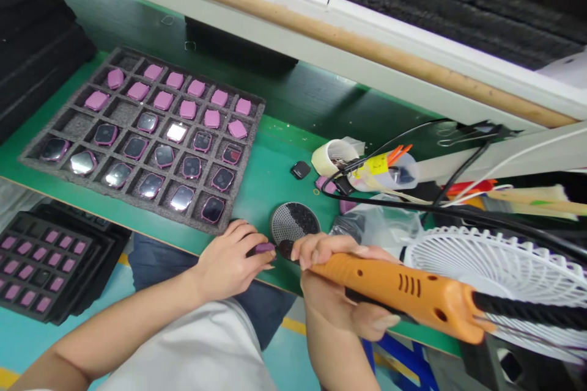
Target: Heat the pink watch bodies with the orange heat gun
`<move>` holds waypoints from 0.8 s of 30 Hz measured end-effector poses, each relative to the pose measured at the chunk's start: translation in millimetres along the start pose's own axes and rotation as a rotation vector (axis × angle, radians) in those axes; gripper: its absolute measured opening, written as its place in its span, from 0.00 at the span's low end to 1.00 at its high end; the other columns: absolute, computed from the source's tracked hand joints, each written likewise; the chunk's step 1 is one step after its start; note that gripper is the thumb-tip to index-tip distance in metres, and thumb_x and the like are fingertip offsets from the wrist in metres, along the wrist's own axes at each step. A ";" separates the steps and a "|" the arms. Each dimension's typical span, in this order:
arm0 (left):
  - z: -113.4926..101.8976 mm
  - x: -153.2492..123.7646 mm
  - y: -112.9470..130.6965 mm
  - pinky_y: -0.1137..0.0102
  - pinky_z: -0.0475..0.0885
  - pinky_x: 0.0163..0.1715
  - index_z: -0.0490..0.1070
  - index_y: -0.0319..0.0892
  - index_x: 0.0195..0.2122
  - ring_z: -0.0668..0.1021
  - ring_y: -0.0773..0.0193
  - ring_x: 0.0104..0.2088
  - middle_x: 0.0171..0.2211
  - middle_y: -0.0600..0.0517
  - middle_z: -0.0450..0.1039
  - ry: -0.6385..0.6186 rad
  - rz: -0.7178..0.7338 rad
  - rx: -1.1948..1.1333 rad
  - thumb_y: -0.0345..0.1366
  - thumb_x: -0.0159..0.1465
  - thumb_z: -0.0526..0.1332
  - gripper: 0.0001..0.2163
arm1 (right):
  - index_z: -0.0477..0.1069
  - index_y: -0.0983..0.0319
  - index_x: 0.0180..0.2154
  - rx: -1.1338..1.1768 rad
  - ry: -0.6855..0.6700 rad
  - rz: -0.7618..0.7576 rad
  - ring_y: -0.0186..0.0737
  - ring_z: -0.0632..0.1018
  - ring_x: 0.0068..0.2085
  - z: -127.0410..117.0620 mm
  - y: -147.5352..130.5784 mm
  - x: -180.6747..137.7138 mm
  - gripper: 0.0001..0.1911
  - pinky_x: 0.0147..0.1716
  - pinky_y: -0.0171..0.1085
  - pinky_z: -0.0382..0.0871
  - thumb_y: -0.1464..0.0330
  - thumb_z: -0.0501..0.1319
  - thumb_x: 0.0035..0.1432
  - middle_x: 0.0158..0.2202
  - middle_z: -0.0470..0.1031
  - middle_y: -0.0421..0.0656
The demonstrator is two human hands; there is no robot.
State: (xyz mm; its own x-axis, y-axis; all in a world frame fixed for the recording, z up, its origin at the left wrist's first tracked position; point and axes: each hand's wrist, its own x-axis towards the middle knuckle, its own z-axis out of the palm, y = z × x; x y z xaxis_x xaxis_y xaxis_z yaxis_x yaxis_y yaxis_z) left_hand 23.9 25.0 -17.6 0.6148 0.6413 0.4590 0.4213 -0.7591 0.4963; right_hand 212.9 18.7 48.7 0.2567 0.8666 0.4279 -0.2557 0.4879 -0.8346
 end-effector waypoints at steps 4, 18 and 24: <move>0.7 -0.3 0.0 0.50 0.77 0.60 0.83 0.45 0.55 0.80 0.52 0.53 0.52 0.47 0.83 -0.008 -0.004 0.001 0.39 0.77 0.68 0.09 | 0.76 0.49 0.56 -0.028 -0.023 0.020 0.41 0.76 0.28 -1.9 -0.7 -3.2 0.25 0.27 0.45 0.76 0.41 0.66 0.68 0.36 0.78 0.36; 2.6 0.0 0.7 0.52 0.77 0.59 0.84 0.48 0.52 0.80 0.55 0.48 0.47 0.48 0.82 0.014 -0.008 0.048 0.40 0.77 0.69 0.07 | 0.78 0.47 0.55 -0.048 -0.028 0.087 0.41 0.78 0.29 5.7 1.6 -4.7 0.28 0.28 0.46 0.77 0.40 0.71 0.62 0.35 0.79 0.37; 4.3 -0.1 0.9 0.54 0.77 0.58 0.84 0.48 0.51 0.78 0.55 0.47 0.46 0.48 0.82 0.046 0.001 0.052 0.39 0.77 0.69 0.06 | 0.77 0.50 0.55 -0.054 -0.015 0.040 0.39 0.77 0.27 9.4 8.1 -6.7 0.29 0.27 0.44 0.76 0.40 0.72 0.62 0.34 0.78 0.36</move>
State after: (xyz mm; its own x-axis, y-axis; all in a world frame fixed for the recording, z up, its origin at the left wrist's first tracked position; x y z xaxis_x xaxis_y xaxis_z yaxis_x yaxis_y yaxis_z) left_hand 27.1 23.8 -20.4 0.5845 0.6442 0.4932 0.4554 -0.7636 0.4578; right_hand 200.3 17.9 42.3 0.2330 0.8869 0.3988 -0.2144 0.4468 -0.8685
